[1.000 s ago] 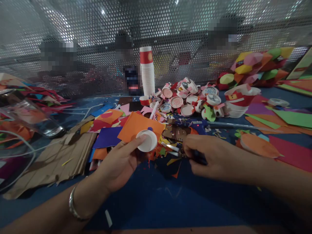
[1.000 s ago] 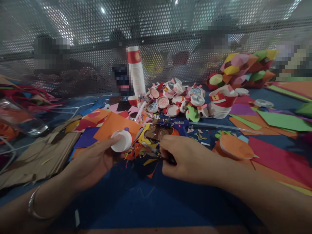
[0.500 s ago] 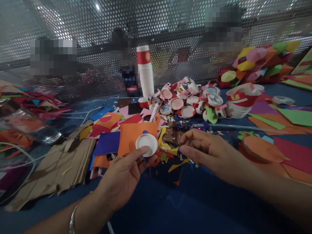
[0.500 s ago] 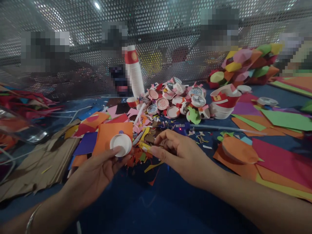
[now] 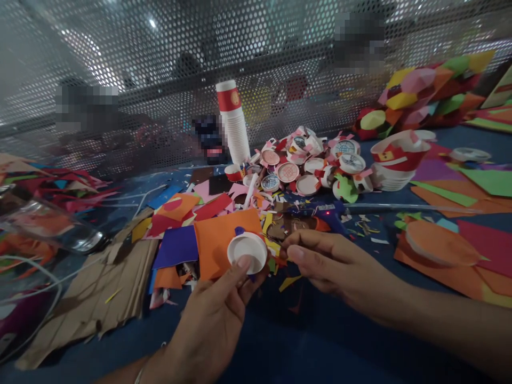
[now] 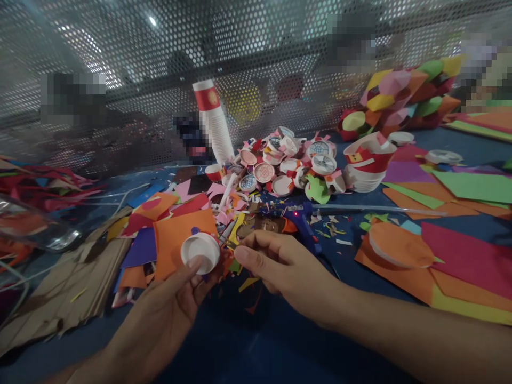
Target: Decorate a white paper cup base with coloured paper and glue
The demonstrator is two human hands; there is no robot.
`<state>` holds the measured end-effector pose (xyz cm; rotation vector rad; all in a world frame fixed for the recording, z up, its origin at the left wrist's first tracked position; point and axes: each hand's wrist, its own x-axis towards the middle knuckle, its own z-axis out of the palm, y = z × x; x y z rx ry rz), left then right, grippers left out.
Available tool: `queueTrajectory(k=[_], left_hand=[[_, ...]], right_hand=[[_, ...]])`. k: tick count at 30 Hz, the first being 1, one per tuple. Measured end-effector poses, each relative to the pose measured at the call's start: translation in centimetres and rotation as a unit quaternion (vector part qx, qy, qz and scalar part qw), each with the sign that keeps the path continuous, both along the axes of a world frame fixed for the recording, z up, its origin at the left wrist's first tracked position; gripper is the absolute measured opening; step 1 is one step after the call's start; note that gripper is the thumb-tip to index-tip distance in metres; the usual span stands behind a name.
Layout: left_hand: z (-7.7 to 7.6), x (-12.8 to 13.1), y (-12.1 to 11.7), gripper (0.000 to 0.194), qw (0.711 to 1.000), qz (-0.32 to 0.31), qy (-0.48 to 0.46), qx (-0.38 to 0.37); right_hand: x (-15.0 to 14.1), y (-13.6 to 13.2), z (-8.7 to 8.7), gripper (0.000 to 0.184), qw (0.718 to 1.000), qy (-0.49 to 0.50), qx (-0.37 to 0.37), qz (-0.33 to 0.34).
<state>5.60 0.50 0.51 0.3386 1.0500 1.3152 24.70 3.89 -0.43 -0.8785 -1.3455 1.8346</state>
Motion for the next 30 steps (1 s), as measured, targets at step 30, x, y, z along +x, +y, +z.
queueTrajectory(k=[30], left_hand=[[0.2,1.0,-1.2,0.028,1.000,-0.015,-0.002,0.015]], right_hand=[[-0.5,-0.1,0.1,0.039,0.997,0.062,-0.042,0.011]])
